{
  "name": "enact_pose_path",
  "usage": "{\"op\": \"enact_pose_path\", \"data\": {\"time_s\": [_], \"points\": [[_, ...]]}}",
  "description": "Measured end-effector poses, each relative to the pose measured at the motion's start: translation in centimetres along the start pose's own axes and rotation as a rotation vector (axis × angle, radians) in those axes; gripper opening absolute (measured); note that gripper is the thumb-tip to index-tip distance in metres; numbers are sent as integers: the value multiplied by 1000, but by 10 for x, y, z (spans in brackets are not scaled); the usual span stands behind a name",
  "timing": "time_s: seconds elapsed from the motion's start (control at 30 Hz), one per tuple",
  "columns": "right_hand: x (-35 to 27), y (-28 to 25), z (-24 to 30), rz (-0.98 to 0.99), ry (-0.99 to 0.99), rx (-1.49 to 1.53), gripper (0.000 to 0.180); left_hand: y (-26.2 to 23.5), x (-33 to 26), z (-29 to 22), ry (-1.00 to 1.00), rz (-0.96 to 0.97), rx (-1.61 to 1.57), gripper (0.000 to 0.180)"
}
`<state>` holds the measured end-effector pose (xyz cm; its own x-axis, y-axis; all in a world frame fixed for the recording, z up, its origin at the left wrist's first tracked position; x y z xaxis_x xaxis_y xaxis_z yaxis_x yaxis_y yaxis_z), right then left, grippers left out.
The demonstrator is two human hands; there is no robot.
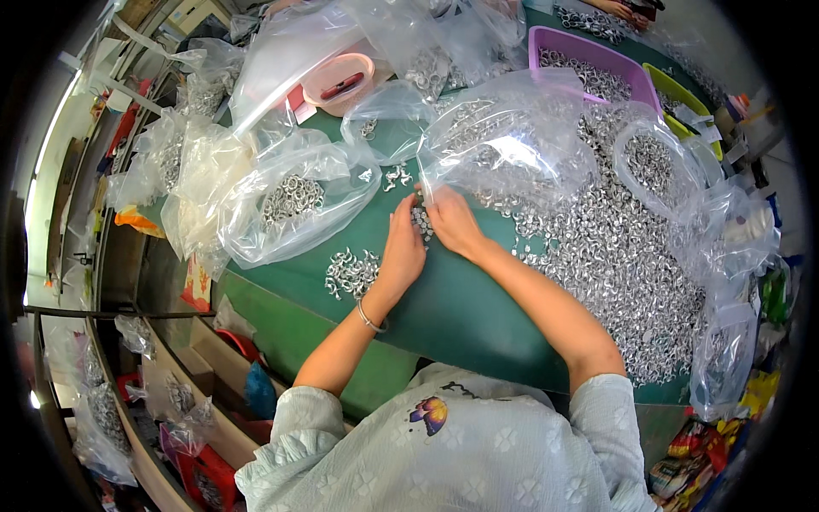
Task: The person sorts small, silver-colored metal components on a green table by hand, picking individual pieces from a large central pile and arranging them into smaller groups.
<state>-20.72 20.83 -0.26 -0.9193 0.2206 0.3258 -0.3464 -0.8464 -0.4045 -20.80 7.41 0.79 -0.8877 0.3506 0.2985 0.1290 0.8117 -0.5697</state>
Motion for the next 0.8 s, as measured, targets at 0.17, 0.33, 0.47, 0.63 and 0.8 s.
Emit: {"op": "enact_pose_path", "data": {"time_s": [0.17, 0.33, 0.47, 0.63, 0.8], "points": [[-3, 3, -1, 66, -81, -50, 28, -1, -4, 5, 16, -179, 100, 54], [-7, -8, 17, 42, -46, 141, 30, 5, -18, -3, -38, -121, -59, 56], [-4, -8, 18, 255, 5, 85, 34, -1, -17, -15, -178, -236, -224, 58], [-8, -9, 21, 298, -111, 53, 33, -26, -39, -30, -224, -245, -424, 54], [-9, -2, 18, 423, -353, -159, 30, -45, -87, -45, 117, -41, 247, 30]]}}
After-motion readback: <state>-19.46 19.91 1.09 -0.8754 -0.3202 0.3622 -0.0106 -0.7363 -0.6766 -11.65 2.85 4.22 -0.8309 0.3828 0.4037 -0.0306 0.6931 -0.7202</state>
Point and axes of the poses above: each hand's wrist, its own x-axis towards the middle knuckle, its own y-axis out of the palm, z = x × y, the point moved 2 cm from there along x, towards the middle knuckle, and after that the axes turned 10 degrees about -z, right-handed, at the moved point
